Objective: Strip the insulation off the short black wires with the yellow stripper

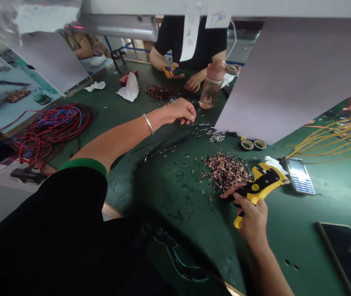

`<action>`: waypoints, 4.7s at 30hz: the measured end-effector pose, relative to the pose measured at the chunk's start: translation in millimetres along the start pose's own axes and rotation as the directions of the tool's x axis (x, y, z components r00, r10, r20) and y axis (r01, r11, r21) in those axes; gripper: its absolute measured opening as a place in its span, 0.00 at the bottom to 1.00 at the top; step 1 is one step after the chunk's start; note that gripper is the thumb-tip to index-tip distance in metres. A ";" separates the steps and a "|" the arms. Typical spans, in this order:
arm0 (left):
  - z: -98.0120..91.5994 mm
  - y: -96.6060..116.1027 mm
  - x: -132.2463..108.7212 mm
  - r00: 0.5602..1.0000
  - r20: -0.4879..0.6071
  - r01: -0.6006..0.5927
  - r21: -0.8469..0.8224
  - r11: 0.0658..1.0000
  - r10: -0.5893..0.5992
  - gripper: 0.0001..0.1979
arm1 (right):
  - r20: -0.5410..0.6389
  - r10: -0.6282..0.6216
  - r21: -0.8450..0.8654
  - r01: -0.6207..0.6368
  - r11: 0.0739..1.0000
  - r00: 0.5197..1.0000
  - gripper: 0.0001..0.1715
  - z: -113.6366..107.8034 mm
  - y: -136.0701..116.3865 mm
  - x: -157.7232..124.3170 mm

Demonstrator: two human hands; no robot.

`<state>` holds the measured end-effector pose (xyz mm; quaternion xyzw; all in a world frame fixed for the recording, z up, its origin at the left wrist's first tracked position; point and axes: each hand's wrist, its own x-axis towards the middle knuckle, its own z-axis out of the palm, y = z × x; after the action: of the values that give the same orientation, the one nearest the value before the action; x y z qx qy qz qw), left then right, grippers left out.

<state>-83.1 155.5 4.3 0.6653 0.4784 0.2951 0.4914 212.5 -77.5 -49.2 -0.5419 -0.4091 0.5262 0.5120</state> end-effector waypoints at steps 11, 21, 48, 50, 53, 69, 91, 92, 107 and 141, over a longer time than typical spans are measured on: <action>8.0 -8.0 -3.1 0.999 0.038 -0.012 -0.046 0.999 0.014 0.05 | 0.006 -0.015 -0.017 0.015 1.000 1.000 0.11 1.0 0.0 0.1; 11.3 15.0 -14.4 1.000 0.025 -0.001 -0.020 1.000 0.002 0.07 | 0.006 -0.041 0.050 0.041 0.998 0.999 0.10 4.9 0.7 -1.0; 148.0 53.3 -93.8 0.980 -0.020 -0.192 0.127 0.973 0.196 0.07 | 0.161 -0.052 0.144 0.029 0.989 0.986 0.15 9.2 1.2 -4.3; 150.8 51.4 -92.4 0.985 -0.014 -0.172 0.070 0.983 0.173 0.06 | 0.179 -0.035 0.135 0.010 0.991 0.983 0.15 10.1 -1.5 -5.4; 152.7 49.2 -90.9 0.989 -0.007 -0.146 0.051 0.988 0.147 0.05 | 0.203 -0.023 0.129 -0.003 0.992 0.979 0.15 10.0 -3.0 -6.1; 124.2 58.6 -82.0 0.987 0.156 -0.021 -0.158 0.987 0.046 0.03 | 0.493 -0.046 0.196 -0.059 0.979 0.869 0.22 -1.8 -1.9 -4.2; 160.3 55.7 -105.7 0.995 0.103 -0.001 -0.152 0.988 0.016 0.02 | 0.175 -0.056 0.163 0.027 0.986 0.983 0.18 8.4 -3.4 -8.0; 162.8 56.9 -108.2 0.993 0.119 0.006 -0.168 0.986 0.014 0.03 | 0.176 -0.053 0.153 0.026 0.988 0.983 0.18 8.7 -3.3 -8.4; 174.5 54.3 -117.1 0.976 0.210 -0.017 -0.212 0.977 0.063 0.04 | 0.109 -0.228 -0.189 0.245 0.951 0.968 0.08 5.1 1.9 -12.2; 167.7 66.6 -117.9 0.955 0.296 0.065 -0.232 0.970 0.007 0.04 | 0.161 -0.243 -0.174 0.270 0.947 0.957 0.05 8.3 2.4 -11.4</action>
<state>41.3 -19.9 18.3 0.6305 0.3706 0.2409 0.6380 202.8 -88.0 -49.2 -0.4936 -0.5599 0.4488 0.4914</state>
